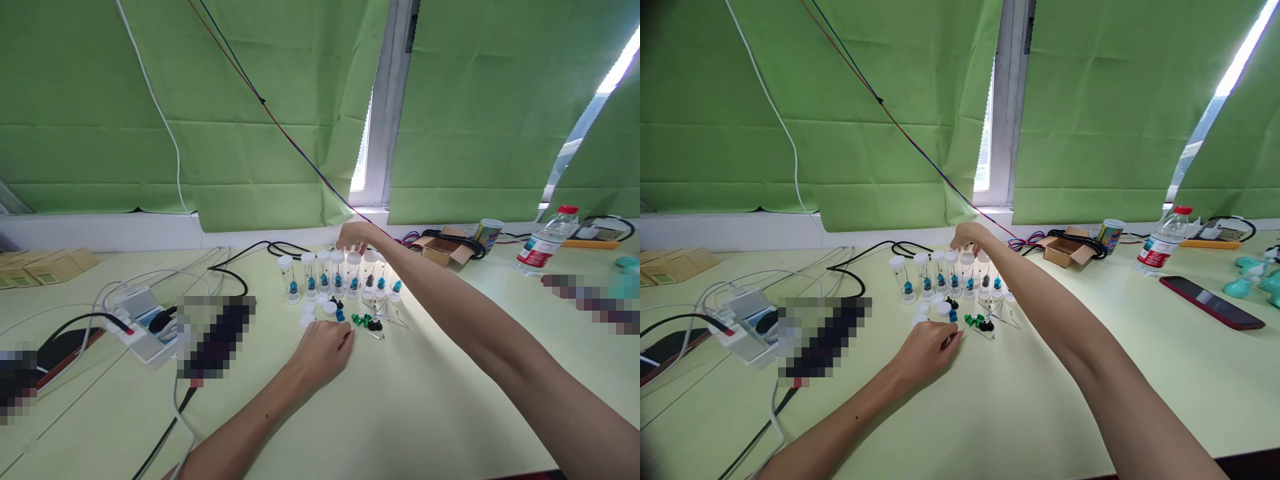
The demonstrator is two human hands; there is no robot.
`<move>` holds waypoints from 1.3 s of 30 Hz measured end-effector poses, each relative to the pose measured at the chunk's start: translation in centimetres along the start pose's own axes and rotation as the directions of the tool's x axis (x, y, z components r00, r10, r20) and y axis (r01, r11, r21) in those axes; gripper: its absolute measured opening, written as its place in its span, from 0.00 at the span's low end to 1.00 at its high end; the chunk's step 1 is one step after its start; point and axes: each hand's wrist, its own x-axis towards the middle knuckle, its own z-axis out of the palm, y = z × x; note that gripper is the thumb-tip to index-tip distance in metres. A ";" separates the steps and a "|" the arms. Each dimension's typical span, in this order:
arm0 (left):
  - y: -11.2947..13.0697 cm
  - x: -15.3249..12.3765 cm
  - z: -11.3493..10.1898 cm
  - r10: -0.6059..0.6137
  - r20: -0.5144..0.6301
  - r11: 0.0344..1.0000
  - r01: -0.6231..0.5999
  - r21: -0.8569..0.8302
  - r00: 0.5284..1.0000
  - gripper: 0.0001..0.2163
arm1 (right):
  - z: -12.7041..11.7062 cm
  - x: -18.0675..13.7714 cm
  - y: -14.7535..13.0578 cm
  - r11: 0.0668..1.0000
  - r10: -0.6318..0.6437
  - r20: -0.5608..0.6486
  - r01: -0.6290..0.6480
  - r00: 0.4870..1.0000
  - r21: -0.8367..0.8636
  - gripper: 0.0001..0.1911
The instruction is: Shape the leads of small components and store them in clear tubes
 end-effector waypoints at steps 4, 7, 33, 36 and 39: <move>0.0 0.0 0.0 0.005 0.003 1.000 -0.005 -0.006 1.000 0.17 | 0.1 0.2 -0.3 1.000 0.028 0.024 -0.028 0.999 -0.004 0.10; 0.0 0.1 0.0 0.007 0.001 1.000 -0.007 -0.007 1.000 0.17 | 0.2 0.1 -0.5 0.999 0.041 0.041 -0.041 0.998 0.004 0.12; 0.2 -0.1 -0.2 0.004 0.017 0.999 -0.003 -0.034 1.000 0.17 | -0.1 -0.5 0.1 0.994 0.036 0.062 -0.042 0.997 0.099 0.16; 0.2 0.0 -0.1 0.008 0.020 0.999 -0.007 -0.037 1.000 0.17 | -0.1 -0.5 0.1 0.995 0.035 0.050 -0.040 0.998 0.094 0.17; 0.2 0.0 -0.1 0.009 0.015 0.999 -0.009 -0.033 1.000 0.17 | -0.1 -0.5 0.1 0.995 0.028 0.046 -0.032 0.999 0.089 0.16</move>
